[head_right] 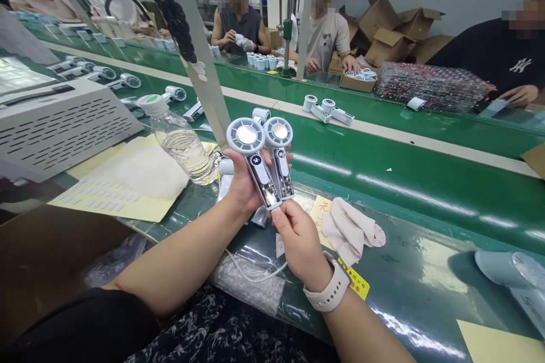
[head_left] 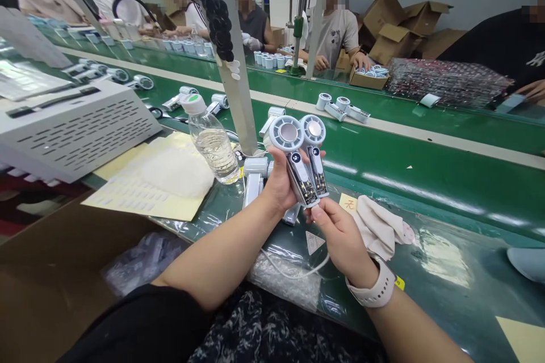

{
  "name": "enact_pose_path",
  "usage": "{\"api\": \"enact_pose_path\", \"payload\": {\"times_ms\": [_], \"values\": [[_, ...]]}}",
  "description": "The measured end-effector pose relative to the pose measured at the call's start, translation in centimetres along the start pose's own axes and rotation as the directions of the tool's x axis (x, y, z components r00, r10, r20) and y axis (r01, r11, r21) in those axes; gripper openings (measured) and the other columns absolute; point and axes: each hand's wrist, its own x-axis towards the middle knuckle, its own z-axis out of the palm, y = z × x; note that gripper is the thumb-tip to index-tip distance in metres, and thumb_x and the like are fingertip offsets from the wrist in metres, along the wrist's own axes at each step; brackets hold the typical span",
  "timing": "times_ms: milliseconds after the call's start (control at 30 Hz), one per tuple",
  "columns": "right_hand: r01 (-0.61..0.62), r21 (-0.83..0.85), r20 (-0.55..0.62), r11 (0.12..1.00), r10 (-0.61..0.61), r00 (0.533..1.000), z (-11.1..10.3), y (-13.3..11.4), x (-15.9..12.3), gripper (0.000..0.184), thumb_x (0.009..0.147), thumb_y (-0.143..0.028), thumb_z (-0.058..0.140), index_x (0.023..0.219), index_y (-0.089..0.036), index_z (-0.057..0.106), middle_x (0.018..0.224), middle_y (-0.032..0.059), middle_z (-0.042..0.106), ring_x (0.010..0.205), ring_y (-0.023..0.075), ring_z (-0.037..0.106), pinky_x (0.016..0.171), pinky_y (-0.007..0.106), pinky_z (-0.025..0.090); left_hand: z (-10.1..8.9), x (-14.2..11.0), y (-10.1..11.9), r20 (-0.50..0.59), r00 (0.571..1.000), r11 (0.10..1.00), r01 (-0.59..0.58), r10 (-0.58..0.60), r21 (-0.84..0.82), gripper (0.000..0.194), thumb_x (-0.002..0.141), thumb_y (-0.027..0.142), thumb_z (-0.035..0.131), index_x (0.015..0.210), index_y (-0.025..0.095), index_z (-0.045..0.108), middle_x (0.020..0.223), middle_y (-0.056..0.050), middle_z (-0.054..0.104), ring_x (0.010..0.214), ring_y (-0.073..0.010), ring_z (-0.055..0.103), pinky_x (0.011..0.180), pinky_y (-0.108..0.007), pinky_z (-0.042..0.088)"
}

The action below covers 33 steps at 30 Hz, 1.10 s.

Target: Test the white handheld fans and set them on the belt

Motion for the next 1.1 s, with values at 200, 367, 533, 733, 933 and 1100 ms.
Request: {"api": "enact_pose_path", "payload": {"times_ms": [200, 367, 533, 733, 933, 1100], "values": [[0.022, -0.086, -0.12, 0.996, -0.032, 0.992, -0.7, -0.2, 0.2, 0.034, 0.098, -0.048, 0.052, 0.076, -0.023, 0.059, 0.075, 0.0023, 0.064, 0.075, 0.0195, 0.058, 0.071, 0.033, 0.046, 0.2, 0.1, 0.8, 0.003, 0.999, 0.997, 0.042, -0.042, -0.059, 0.074, 0.059, 0.093, 0.063, 0.065, 0.02, 0.048, 0.107, -0.011, 0.073, 0.114, -0.0318, 0.068, 0.083, -0.039, 0.06], [-0.055, 0.008, -0.03, 0.998, 0.055, 0.998, -1.4, -0.3, 0.2, 0.039, 0.095, -0.05, 0.058, 0.067, -0.023, 0.058, 0.058, -0.0007, 0.06, 0.062, 0.0174, 0.058, 0.066, 0.032, 0.047, 0.6, -0.3, 1.0, 0.023, 1.0, 1.0, 0.013, -0.013, -0.013, 0.077, 0.057, 0.095, 0.061, 0.065, 0.02, 0.046, 0.108, -0.012, 0.072, 0.114, -0.0326, 0.068, 0.085, -0.04, 0.061], [-0.076, 0.03, -0.025, 0.997, 0.077, 0.997, -1.4, -0.7, 0.1, 0.034, 0.094, -0.046, 0.059, 0.069, -0.023, 0.06, 0.059, -0.0001, 0.065, 0.061, 0.0169, 0.06, 0.066, 0.032, 0.047, 0.5, -0.4, 0.8, 0.061, 0.998, 1.0, 0.003, -0.003, 0.005, 0.076, 0.056, 0.094, 0.063, 0.064, 0.02, 0.049, 0.102, -0.011, 0.072, 0.114, -0.0325, 0.068, 0.085, -0.041, 0.061], [-0.092, 0.0, 0.064, 0.996, 0.092, 0.994, -1.7, -0.6, 0.2, 0.034, 0.093, -0.044, 0.06, 0.067, -0.022, 0.061, 0.06, 0.0004, 0.066, 0.062, 0.0169, 0.06, 0.067, 0.032, 0.047, 0.1, -0.4, 0.8, 0.012, 1.0, 0.999, 0.013, -0.014, 0.031, 0.077, 0.055, 0.097, 0.06, 0.064, 0.021, 0.049, 0.096, -0.011, 0.072, 0.115, -0.0337, 0.067, 0.08, -0.041, 0.062], [-0.111, 0.048, -0.04, 0.993, 0.113, 0.993, -1.2, -0.3, 0.1, 0.036, 0.091, -0.052, 0.062, 0.071, -0.022, 0.061, 0.057, -0.0008, 0.065, 0.059, 0.0169, 0.06, 0.066, 0.032, 0.047, 0.4, -0.5, 0.9, 0.05, 0.999, 1.0, -0.013, 0.013, 0.007, 0.075, 0.057, 0.095, 0.061, 0.063, 0.021, 0.051, 0.093, -0.009, 0.072, 0.117, -0.0328, 0.066, 0.081, -0.04, 0.061], [-0.143, 0.152, -0.103, 0.978, 0.159, 0.982, -0.5, 0.3, -0.1, 0.045, 0.093, -0.06, 0.057, 0.068, -0.023, 0.055, 0.051, -0.0025, 0.059, 0.053, 0.0153, 0.056, 0.062, 0.031, 0.046, 0.7, -0.9, 0.3, 0.063, 0.996, 0.994, -0.073, 0.068, 0.083, 0.077, 0.052, 0.096, 0.063, 0.064, 0.02, 0.056, 0.099, -0.01, 0.071, 0.119, -0.0349, 0.065, 0.082, -0.04, 0.061]]}}
